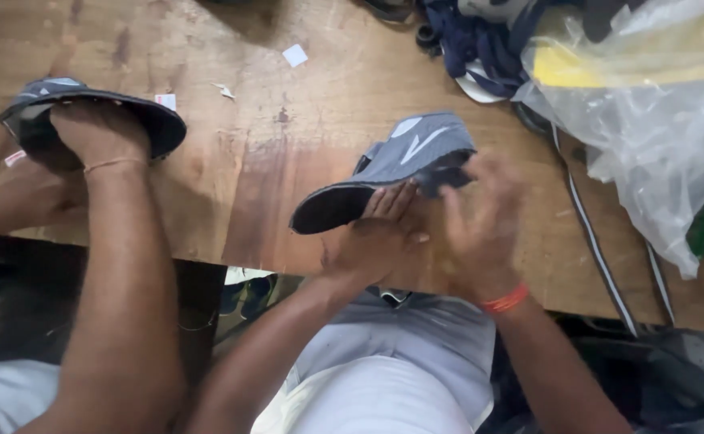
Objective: The person sits at a wooden workbench in a shoe workshop and assembles gray shoe uppers by hand, inserting white foam stiffeners into the heel of each upper and pressing them into place. They work on one upper at a time, setting finished ones aside and picking up the next piece from the pile.
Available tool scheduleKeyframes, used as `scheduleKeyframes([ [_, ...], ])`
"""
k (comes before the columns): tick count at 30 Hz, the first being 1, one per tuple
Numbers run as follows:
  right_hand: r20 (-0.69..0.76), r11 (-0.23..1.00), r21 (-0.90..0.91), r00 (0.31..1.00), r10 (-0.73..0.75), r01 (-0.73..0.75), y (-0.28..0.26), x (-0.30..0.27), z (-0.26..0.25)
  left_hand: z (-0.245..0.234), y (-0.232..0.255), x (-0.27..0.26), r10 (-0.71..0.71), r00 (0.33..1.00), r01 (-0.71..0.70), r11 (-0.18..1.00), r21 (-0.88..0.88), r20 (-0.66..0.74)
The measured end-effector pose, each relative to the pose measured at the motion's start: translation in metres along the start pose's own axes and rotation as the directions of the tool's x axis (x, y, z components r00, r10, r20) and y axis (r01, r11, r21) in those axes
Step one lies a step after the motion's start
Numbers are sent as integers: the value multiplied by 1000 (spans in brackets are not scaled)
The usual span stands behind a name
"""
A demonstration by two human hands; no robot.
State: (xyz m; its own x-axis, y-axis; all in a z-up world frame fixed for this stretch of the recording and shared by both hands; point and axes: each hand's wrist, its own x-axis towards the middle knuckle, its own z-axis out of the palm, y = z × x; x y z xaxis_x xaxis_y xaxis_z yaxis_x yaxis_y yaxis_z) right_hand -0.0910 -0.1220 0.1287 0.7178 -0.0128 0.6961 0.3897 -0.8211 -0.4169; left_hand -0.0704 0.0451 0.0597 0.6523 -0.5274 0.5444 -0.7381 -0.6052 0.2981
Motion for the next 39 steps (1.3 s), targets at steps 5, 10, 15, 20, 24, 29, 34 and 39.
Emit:
scheduleKeyframes([
  [5,214,971,-204,974,-79,124,4,63,-14,38,-6,-4,-17,972,17,1000,2,233],
  [10,423,709,356,782,459,-609,45,21,16,15,-14,35,-216,976,210,969,-127,-37],
  [15,997,313,-63,-43,69,-948,-12,-32,18,29,-49,33,-527,697,665,729,-161,486],
  [20,649,990,132,759,-52,-45,-15,33,21,50,-73,4,-477,753,620,745,-246,452],
  [24,676,994,-32,730,97,-103,65,25,67,43,-83,16,-430,816,556,767,-320,386],
  [29,705,987,-77,693,154,-141,81,18,82,-3,-63,48,-386,871,484,781,-396,304],
  [34,691,997,24,722,38,-76,77,18,55,80,-97,16,-294,950,311,915,-256,103],
  [39,593,993,114,804,-47,-26,61,26,48,34,-69,40,-426,837,506,841,-192,342],
])
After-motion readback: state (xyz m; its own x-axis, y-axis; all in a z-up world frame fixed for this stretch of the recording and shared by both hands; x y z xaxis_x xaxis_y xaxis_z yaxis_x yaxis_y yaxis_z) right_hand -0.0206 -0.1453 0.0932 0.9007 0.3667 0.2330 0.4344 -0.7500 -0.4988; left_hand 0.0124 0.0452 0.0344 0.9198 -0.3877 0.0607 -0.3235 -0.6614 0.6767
